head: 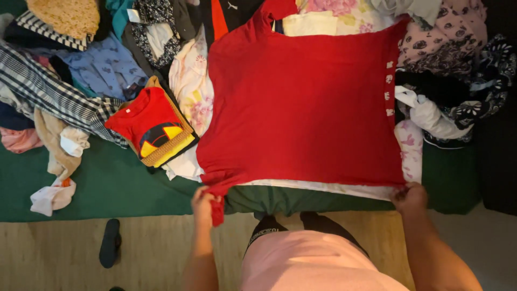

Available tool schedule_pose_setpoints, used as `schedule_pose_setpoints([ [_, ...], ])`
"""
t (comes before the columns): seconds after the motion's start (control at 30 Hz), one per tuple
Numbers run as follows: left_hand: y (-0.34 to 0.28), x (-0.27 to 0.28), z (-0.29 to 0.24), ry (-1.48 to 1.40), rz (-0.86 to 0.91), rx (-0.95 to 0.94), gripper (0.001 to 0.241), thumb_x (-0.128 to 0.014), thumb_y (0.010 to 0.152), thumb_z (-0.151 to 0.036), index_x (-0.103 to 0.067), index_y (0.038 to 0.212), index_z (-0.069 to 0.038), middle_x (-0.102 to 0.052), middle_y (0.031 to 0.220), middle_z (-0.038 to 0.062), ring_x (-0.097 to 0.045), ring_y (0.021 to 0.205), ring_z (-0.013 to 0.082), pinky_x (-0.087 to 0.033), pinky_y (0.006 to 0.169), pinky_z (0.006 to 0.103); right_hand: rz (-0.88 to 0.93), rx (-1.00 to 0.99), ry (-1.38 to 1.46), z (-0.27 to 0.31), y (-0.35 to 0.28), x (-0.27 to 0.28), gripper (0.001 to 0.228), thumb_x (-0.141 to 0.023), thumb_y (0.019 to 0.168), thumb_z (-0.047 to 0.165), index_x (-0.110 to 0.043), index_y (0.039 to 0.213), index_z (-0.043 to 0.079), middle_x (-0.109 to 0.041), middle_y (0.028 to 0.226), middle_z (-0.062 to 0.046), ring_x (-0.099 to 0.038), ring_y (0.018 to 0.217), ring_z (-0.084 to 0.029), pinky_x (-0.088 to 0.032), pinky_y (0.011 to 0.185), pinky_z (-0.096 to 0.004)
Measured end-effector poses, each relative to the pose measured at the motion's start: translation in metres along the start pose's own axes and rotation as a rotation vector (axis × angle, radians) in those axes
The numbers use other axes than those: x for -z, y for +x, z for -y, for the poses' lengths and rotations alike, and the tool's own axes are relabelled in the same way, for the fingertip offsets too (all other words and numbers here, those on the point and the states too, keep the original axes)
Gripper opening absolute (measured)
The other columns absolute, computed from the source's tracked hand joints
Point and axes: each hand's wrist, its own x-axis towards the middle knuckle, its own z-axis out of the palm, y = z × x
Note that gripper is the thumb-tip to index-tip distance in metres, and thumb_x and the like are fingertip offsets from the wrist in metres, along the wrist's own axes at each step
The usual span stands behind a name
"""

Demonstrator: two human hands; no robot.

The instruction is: The person folds a red patterned shirt, a black and white patterned pair of shorts, and a pink patterned shirt on a bed. The person lays each item flat, folds the sides inward, and then folds the garment into a compact rectangle.

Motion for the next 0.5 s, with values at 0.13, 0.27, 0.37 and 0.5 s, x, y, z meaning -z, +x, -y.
schedule_pose_setpoints([
  [0.13, 0.020, -0.048, -0.079, -0.141, 0.098, -0.034, 0.038, -0.045, 0.077, 0.005, -0.056, 0.112, -0.005, -0.060, 0.084, 0.016, -0.056, 0.059, 0.0240, -0.051, 0.056, 0.0343, 0.068, -0.030, 0.265, 0.022, -0.033, -0.062, 0.015, -0.050, 0.082, 0.010, -0.061, 0.090, 0.016, -0.059, 0.078, 0.003, -0.047, 0.067, -0.011, -0.040, 0.058, -0.026],
  [0.27, 0.056, -0.111, -0.136, -0.131, 0.130, -0.117, 0.033, -0.047, 0.082, 0.004, -0.059, 0.112, -0.004, -0.060, 0.088, 0.013, -0.058, 0.063, 0.0221, -0.055, 0.056, 0.0349, 0.101, 0.024, 0.237, 0.042, -0.059, -0.130, 0.035, -0.048, 0.084, 0.017, -0.066, 0.113, 0.007, -0.071, 0.104, -0.004, -0.068, 0.093, -0.019, -0.057, 0.084, -0.033],
  [0.37, 0.105, -0.150, -0.153, -0.101, 0.141, -0.119, 0.031, -0.048, 0.083, 0.003, -0.060, 0.111, -0.004, -0.063, 0.085, 0.013, -0.061, 0.062, 0.0208, -0.055, 0.052, 0.0316, 0.114, 0.046, 0.293, 0.056, -0.061, -0.175, 0.040, -0.047, 0.088, 0.019, -0.058, 0.123, 0.003, -0.070, 0.119, -0.009, -0.068, 0.110, -0.025, -0.055, 0.098, -0.040],
  [0.5, 0.162, -0.196, -0.162, 0.066, 0.131, -0.162, 0.032, -0.050, 0.083, 0.000, -0.061, 0.112, -0.005, -0.064, 0.084, 0.011, -0.061, 0.058, 0.0186, -0.052, 0.046, 0.0278, 0.161, 0.088, 0.218, 0.069, -0.063, -0.220, 0.034, -0.039, 0.102, 0.022, -0.050, 0.130, 0.007, -0.058, 0.141, -0.010, -0.055, 0.138, -0.030, -0.041, 0.114, -0.044],
])
